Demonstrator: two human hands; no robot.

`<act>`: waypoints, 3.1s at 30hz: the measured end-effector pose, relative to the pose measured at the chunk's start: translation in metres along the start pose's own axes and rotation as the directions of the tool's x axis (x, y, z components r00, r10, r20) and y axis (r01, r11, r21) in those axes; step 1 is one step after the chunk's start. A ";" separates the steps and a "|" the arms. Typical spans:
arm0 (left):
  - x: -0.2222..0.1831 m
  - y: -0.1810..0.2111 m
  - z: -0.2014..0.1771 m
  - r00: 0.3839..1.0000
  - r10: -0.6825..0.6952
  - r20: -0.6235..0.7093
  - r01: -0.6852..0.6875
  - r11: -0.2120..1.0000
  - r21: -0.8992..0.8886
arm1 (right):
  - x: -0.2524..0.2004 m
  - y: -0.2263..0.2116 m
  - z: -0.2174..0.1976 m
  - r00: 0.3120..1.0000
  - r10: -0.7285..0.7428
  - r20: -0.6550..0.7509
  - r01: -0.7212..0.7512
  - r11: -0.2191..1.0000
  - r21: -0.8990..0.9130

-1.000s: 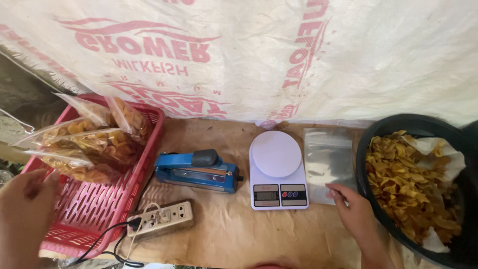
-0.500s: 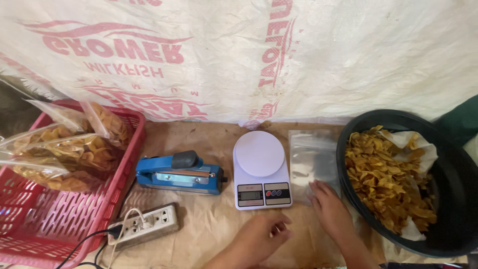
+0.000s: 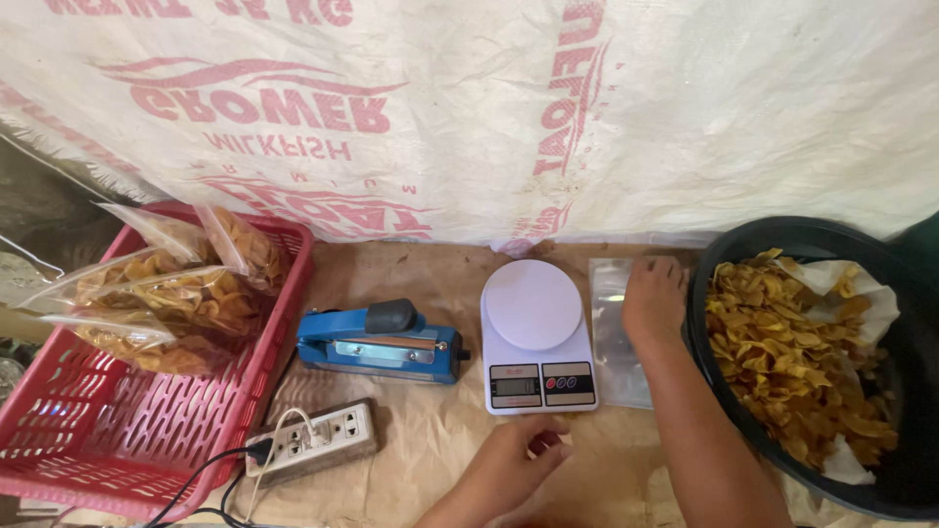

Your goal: The person places food slices into a plastic bag, puts the bag on a digital scale, and adjusts the contents by hand.

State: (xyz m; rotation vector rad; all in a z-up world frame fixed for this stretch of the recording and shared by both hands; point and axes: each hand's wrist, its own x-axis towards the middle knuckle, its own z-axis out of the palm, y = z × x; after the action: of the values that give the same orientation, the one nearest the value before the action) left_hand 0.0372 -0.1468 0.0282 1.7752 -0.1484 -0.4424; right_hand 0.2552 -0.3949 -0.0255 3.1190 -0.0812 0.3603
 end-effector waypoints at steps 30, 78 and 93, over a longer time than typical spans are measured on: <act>0.094 0.042 0.000 0.958 0.233 -0.167 -0.247 0.967 -0.066 | -0.002 0.022 -0.093 0.944 -0.264 0.199 0.213 0.946 0.244; 0.159 0.019 -0.039 0.831 0.268 -0.487 -0.390 0.905 -0.168 | 0.001 0.018 -0.198 0.984 0.146 -0.105 -0.014 0.646 0.764; 0.104 0.046 -0.068 0.732 0.172 -0.659 -0.225 0.974 0.004 | -0.005 0.028 -0.103 0.960 -0.154 0.232 -0.170 0.335 0.927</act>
State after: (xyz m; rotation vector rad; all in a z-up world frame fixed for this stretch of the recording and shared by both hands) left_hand 0.1643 -0.1313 0.0621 1.7163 0.1787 0.3499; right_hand 0.2252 -0.4222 0.0731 4.3619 0.2146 -0.1729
